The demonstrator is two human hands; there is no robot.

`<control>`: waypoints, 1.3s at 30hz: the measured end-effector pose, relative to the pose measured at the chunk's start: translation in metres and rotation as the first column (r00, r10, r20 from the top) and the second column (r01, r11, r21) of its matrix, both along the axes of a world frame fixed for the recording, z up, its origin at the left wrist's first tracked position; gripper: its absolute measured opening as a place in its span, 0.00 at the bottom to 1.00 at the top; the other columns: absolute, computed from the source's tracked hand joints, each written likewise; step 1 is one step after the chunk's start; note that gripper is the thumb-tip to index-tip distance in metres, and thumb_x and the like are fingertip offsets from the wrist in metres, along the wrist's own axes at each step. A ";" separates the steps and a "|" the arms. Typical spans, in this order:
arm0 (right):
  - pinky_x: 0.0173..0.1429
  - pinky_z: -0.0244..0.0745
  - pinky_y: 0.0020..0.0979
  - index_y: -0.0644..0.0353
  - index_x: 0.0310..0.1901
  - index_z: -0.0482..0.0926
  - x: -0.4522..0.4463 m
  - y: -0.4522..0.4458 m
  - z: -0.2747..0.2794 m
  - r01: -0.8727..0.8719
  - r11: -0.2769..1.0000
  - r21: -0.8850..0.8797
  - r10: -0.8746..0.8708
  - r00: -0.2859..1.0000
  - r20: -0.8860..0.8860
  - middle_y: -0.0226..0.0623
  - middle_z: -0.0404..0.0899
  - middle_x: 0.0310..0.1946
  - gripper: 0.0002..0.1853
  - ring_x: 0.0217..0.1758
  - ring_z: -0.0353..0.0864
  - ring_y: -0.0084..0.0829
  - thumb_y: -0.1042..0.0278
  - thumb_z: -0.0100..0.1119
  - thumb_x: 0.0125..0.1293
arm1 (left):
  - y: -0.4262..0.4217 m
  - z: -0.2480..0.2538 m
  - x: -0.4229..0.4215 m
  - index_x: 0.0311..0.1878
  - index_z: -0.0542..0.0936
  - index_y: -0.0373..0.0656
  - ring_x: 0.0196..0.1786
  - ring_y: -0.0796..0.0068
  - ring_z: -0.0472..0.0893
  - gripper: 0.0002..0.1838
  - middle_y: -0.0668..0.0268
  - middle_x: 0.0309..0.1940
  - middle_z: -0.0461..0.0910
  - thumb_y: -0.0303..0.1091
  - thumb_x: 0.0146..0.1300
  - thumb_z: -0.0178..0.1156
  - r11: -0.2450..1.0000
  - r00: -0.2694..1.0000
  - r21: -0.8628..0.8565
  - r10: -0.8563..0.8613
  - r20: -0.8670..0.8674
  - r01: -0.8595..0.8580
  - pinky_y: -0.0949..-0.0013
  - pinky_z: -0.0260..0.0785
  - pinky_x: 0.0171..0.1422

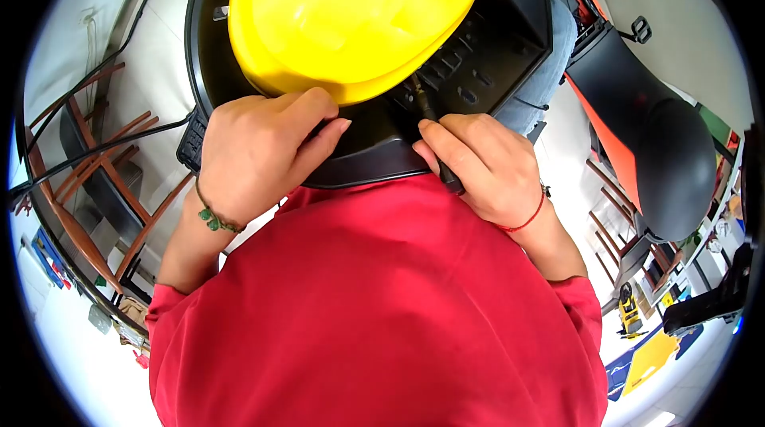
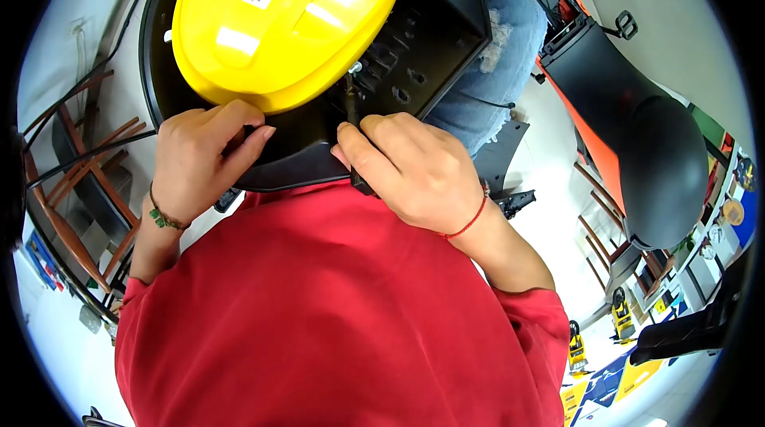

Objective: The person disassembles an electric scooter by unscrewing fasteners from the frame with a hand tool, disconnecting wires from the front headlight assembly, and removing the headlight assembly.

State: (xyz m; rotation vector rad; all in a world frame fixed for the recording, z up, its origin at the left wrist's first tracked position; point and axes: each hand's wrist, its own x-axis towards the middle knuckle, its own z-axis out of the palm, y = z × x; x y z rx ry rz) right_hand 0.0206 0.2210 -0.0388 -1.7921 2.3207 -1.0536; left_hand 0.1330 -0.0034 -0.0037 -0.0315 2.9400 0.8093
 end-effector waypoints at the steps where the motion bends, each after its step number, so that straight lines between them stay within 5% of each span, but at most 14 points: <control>1: 0.27 0.72 0.27 0.63 0.40 0.80 0.001 0.001 0.001 0.012 1.000 -0.001 -0.012 1.000 -0.001 0.36 0.74 0.29 0.13 0.26 0.75 0.31 0.68 0.68 0.54 | 0.000 0.000 0.000 0.33 0.79 0.46 0.19 0.68 0.76 0.07 0.68 0.15 0.74 0.34 0.56 0.67 1.000 1.000 0.000 0.000 0.000 0.000 0.68 0.65 0.25; 4: 0.27 0.72 0.28 0.62 0.40 0.80 0.000 0.002 0.007 0.077 0.997 0.010 -0.076 0.995 -0.063 0.36 0.75 0.29 0.13 0.26 0.75 0.31 0.70 0.69 0.52 | -0.001 0.000 0.000 0.33 0.79 0.46 0.19 0.68 0.76 0.07 0.68 0.16 0.74 0.34 0.56 0.67 1.000 1.000 -0.012 -0.011 0.004 0.011 0.68 0.65 0.25; 14: 0.30 0.75 0.29 0.62 0.37 0.81 -0.009 0.003 0.016 0.221 0.966 -0.135 -0.196 0.965 0.174 0.38 0.78 0.27 0.12 0.27 0.80 0.34 0.78 0.71 0.49 | -0.005 -0.001 0.000 0.33 0.79 0.45 0.20 0.67 0.77 0.06 0.66 0.17 0.76 0.33 0.57 0.67 1.000 1.000 -0.007 0.012 0.023 -0.011 0.68 0.66 0.26; 27: 0.29 0.73 0.26 0.60 0.39 0.82 -0.023 -0.005 0.028 0.322 0.943 0.084 -0.332 0.894 0.301 0.37 0.80 0.27 0.10 0.26 0.80 0.32 0.73 0.71 0.55 | -0.013 -0.006 0.003 0.32 0.77 0.46 0.20 0.64 0.78 0.07 0.65 0.17 0.75 0.36 0.59 0.65 1.000 1.000 0.006 0.003 -0.013 -0.003 0.66 0.68 0.25; 29: 0.36 0.73 0.31 0.65 0.38 0.81 -0.029 0.008 0.041 0.379 0.919 -0.112 -0.316 0.875 0.366 0.38 0.81 0.28 0.06 0.31 0.79 0.32 0.80 0.62 0.57 | -0.015 -0.006 0.004 0.32 0.77 0.46 0.20 0.64 0.78 0.07 0.65 0.17 0.76 0.36 0.59 0.65 1.000 1.000 0.022 0.014 -0.024 -0.013 0.66 0.68 0.25; 31: 0.43 0.70 0.35 0.64 0.28 0.74 -0.044 0.026 0.051 0.511 0.828 -0.231 -0.408 0.832 0.376 0.41 0.73 0.30 0.15 0.37 0.73 0.37 0.62 0.44 0.66 | -0.018 -0.005 0.005 0.32 0.77 0.46 0.20 0.64 0.78 0.07 0.65 0.17 0.76 0.36 0.58 0.65 0.999 0.999 0.035 0.034 -0.035 -0.033 0.66 0.67 0.25; 33: 0.42 0.69 0.37 0.59 0.25 0.63 -0.060 0.020 0.075 0.708 0.638 -0.304 -0.289 0.585 0.758 0.39 0.63 0.29 0.15 0.39 0.71 0.40 0.60 0.43 0.67 | -0.020 -0.007 0.006 0.32 0.78 0.45 0.20 0.65 0.77 0.07 0.65 0.17 0.75 0.35 0.59 0.65 0.997 0.995 0.074 0.040 -0.091 -0.033 0.66 0.67 0.25; 34: 0.36 0.67 0.30 0.62 0.28 0.68 -0.072 0.023 0.084 0.705 0.667 -0.241 -0.285 0.540 0.792 0.36 0.66 0.28 0.16 0.32 0.70 0.32 0.59 0.43 0.68 | -0.021 -0.008 0.006 0.32 0.78 0.45 0.20 0.65 0.77 0.07 0.65 0.17 0.75 0.35 0.59 0.65 0.996 0.994 0.073 0.050 -0.100 -0.043 0.66 0.67 0.25; 35: 0.32 0.63 0.26 0.63 0.31 0.71 -0.079 0.018 0.085 0.725 0.688 -0.031 -0.538 0.538 0.648 0.33 0.67 0.25 0.16 0.28 0.68 0.27 0.57 0.45 0.69 | -0.023 -0.009 0.008 0.32 0.78 0.45 0.19 0.66 0.77 0.06 0.66 0.16 0.75 0.34 0.58 0.65 0.993 0.991 0.091 0.087 -0.102 -0.078 0.67 0.67 0.25; 37: 0.26 0.55 0.20 0.63 0.37 0.76 -0.106 0.009 0.068 0.685 0.697 0.214 -0.680 0.534 0.503 0.28 0.68 0.20 0.18 0.21 0.63 0.18 0.53 0.51 0.68 | -0.027 -0.010 0.011 0.32 0.79 0.45 0.19 0.68 0.76 0.06 0.66 0.15 0.74 0.33 0.58 0.66 0.987 0.985 0.110 0.131 -0.116 -0.118 0.68 0.66 0.24; 39: 0.24 0.49 0.18 0.62 0.44 0.78 -0.133 0.005 0.036 0.516 0.778 0.359 -0.614 0.501 0.610 0.24 0.67 0.17 0.22 0.18 0.59 0.13 0.48 0.58 0.64 | -0.032 -0.011 0.016 0.34 0.79 0.39 0.19 0.74 0.72 0.03 0.66 0.17 0.73 0.25 0.59 0.64 0.964 0.974 0.202 0.196 -0.116 -0.170 0.73 0.62 0.26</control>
